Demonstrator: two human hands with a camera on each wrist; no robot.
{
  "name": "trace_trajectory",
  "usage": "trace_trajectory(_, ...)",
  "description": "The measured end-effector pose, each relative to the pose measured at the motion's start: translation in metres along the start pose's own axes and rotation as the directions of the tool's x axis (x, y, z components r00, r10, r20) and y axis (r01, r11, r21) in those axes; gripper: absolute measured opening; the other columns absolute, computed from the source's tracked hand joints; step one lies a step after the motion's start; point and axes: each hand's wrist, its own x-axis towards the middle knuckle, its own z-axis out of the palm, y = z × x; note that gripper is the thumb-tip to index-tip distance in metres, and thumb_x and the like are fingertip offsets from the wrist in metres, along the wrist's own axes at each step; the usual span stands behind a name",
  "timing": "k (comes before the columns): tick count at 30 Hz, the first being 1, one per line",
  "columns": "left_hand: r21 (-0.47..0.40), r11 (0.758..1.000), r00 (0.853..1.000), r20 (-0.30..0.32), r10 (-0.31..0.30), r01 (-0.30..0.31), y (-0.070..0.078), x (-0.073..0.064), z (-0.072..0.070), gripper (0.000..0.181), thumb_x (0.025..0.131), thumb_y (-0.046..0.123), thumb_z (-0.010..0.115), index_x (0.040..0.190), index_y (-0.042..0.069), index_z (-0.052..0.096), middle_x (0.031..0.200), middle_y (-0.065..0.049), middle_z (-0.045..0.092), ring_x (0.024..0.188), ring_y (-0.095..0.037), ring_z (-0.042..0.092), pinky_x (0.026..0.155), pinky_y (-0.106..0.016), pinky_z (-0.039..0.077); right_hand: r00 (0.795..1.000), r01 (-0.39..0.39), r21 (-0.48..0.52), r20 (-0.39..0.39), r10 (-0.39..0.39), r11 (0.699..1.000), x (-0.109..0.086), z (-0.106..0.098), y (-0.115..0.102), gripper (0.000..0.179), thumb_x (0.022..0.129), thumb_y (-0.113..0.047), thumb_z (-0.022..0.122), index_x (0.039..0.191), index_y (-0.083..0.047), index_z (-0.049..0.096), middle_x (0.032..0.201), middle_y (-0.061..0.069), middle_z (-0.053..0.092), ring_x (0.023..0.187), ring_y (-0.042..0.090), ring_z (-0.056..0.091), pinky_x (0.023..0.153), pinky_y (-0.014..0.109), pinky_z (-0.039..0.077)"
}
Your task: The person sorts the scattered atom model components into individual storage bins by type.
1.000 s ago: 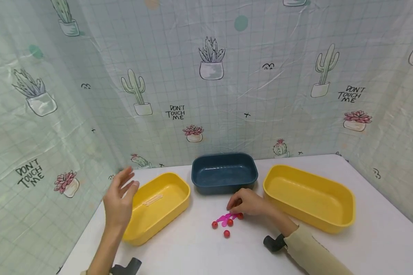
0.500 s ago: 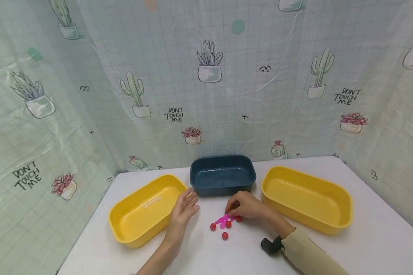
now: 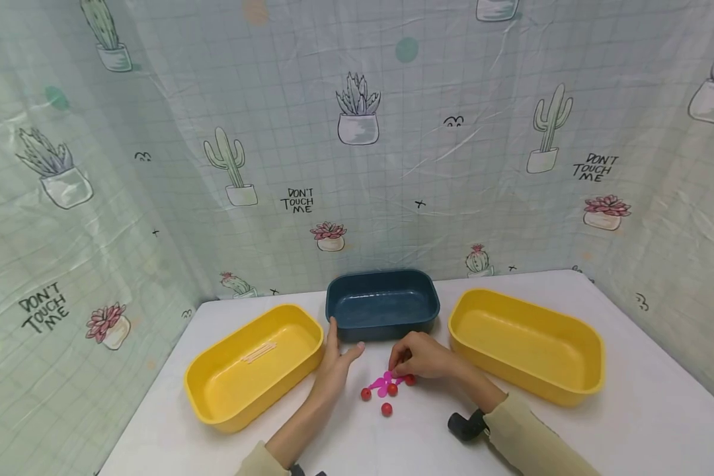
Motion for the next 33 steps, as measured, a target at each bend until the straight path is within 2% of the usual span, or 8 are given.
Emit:
trace_trajectory(3, 0.051, 0.999, 0.999, -0.039, -0.009, 0.011, -0.003, 0.010, 0.003, 0.092, 0.101, 0.045, 0.059, 0.168, 0.025, 0.000, 0.176, -0.012, 0.002, 0.161, -0.040, 0.005, 0.126, -0.069, 0.011, 1.000, -0.003, -0.004, -0.001, 0.003, 1.000, 0.000, 0.001, 0.000, 0.004, 0.091, -0.011, 0.077, 0.090, -0.013, 0.081, 0.076, -0.007, 0.070, 0.071, 0.011, 0.057, 0.063, 0.018, 0.050)
trace_trajectory(11, 0.171, 0.983, 0.985, -0.143, 0.097, -0.072, -0.008, 0.034, 0.009, 0.088, 0.104, 0.049, 0.052, 0.168, 0.025, -0.002, 0.176, -0.013, -0.001, 0.163, -0.035, 0.004, 0.129, -0.064, 0.008, 1.000, -0.015, 0.023, 0.006, 0.015, 1.000, 0.000, 0.000, 0.001, 0.008, 0.092, -0.010, 0.076, 0.088, -0.016, 0.080, 0.075, -0.006, 0.070, 0.070, 0.011, 0.057, 0.063, 0.019, 0.050)
trace_trajectory(17, 0.172, 0.979, 0.970, -0.197, 0.139, -0.106, -0.010, 0.045, 0.011, 0.072, 0.110, 0.038, 0.044, 0.168, 0.024, 0.004, 0.176, -0.007, 0.004, 0.163, -0.031, 0.006, 0.131, -0.058, 0.009, 1.000, -0.018, 0.041, 0.008, 0.018, 0.999, -0.001, 0.000, -0.001, 0.006, 0.092, -0.010, 0.076, 0.089, -0.013, 0.079, 0.076, -0.003, 0.069, 0.071, 0.012, 0.056, 0.064, 0.019, 0.048)
trace_trajectory(23, 0.156, 0.980, 0.957, -0.240, 0.163, -0.127, -0.015, 0.057, 0.013, 0.062, 0.112, 0.036, 0.036, 0.168, 0.022, 0.011, 0.176, -0.009, 0.009, 0.163, -0.030, 0.009, 0.132, -0.055, 0.009, 1.000, -0.027, 0.070, 0.003, 0.027, 0.997, -0.001, 0.001, -0.002, 0.004, 0.092, -0.011, 0.076, 0.090, -0.012, 0.079, 0.078, -0.003, 0.071, 0.073, 0.013, 0.056, 0.064, 0.019, 0.049)
trace_trajectory(27, 0.120, 0.979, 0.946, -0.261, 0.194, -0.168, -0.017, 0.063, 0.015, 0.057, 0.113, 0.031, 0.035, 0.166, 0.018, 0.020, 0.174, -0.011, 0.015, 0.162, -0.032, 0.012, 0.132, -0.055, 0.010, 0.999, -0.039, 0.100, -0.003, 0.039, 0.994, 0.000, 0.001, -0.001, 0.004, 0.093, -0.014, 0.077, 0.090, -0.012, 0.080, 0.079, -0.003, 0.072, 0.076, 0.014, 0.058, 0.065, 0.019, 0.050)
trace_trajectory(33, 0.070, 0.985, 0.941, -0.294, 0.168, -0.155, -0.018, 0.068, 0.018, 0.052, 0.109, 0.021, 0.037, 0.161, 0.016, 0.030, 0.170, -0.010, 0.027, 0.157, -0.031, 0.027, 0.130, -0.055, 0.018, 1.000, -0.006, 0.142, -0.027, 0.010, 0.990, 0.001, 0.000, 0.001, 0.005, 0.093, -0.015, 0.076, 0.089, -0.013, 0.079, 0.084, -0.002, 0.074, 0.079, 0.016, 0.059, 0.067, 0.019, 0.051)
